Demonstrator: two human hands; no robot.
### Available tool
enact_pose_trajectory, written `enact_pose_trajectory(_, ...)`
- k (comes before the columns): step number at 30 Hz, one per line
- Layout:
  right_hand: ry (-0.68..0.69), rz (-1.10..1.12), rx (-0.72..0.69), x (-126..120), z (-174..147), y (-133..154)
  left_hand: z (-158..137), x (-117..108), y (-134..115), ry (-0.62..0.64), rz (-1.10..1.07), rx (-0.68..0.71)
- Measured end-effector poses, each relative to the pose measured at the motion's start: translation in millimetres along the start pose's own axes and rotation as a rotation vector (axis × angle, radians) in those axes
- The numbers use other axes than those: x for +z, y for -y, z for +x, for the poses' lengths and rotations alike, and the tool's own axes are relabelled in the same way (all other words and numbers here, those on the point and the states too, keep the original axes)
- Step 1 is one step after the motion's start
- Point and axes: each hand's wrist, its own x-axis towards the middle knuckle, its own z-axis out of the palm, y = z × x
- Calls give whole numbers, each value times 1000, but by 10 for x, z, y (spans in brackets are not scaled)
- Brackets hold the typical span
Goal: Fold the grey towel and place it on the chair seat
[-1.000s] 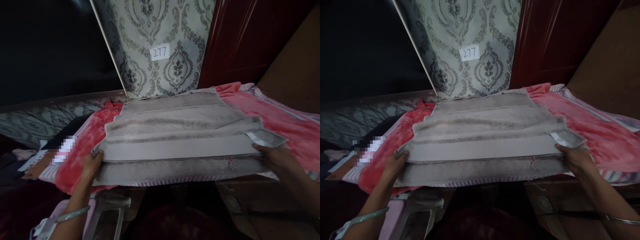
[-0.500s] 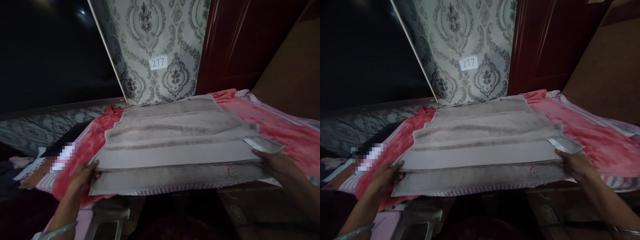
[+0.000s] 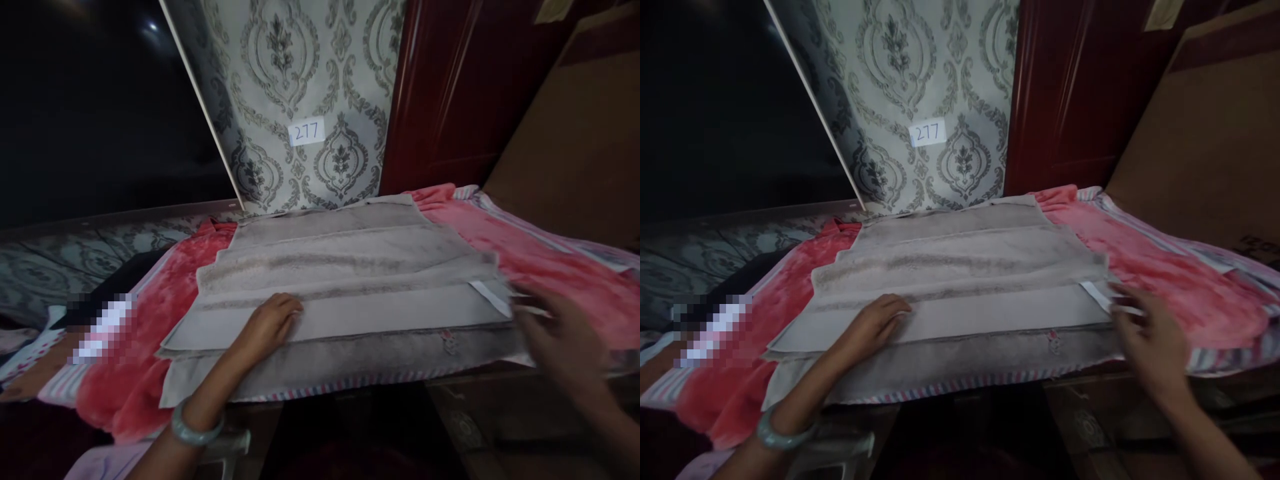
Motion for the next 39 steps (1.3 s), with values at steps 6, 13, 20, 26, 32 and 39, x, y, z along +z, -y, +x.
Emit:
enact_pose_trajectory(6, 504, 62, -578, 1016, -178, 644, 404, 445, -121, 56, 91, 158)
enact_pose_trajectory(13, 782, -51, -627, 1579, -253, 449, 310, 648, -33, -34, 87, 171)
enact_pose_trajectory(20, 853, 17, -603, 1598, -34, 495, 298, 634, -87, -20, 109, 157)
enact_pose_trajectory(26, 714, -5, -586, 1990, 450, 835, 279, 646, -94, -10, 93, 139)
enact_pose_trajectory(32, 720, -193, -623, 2667, 847, 1191, 268, 665, -85, -15, 57, 105)
enact_pose_trajectory(39, 830, -372, -698, 3300, 1080, 1409, 261, 702, -39, -32, 72, 126)
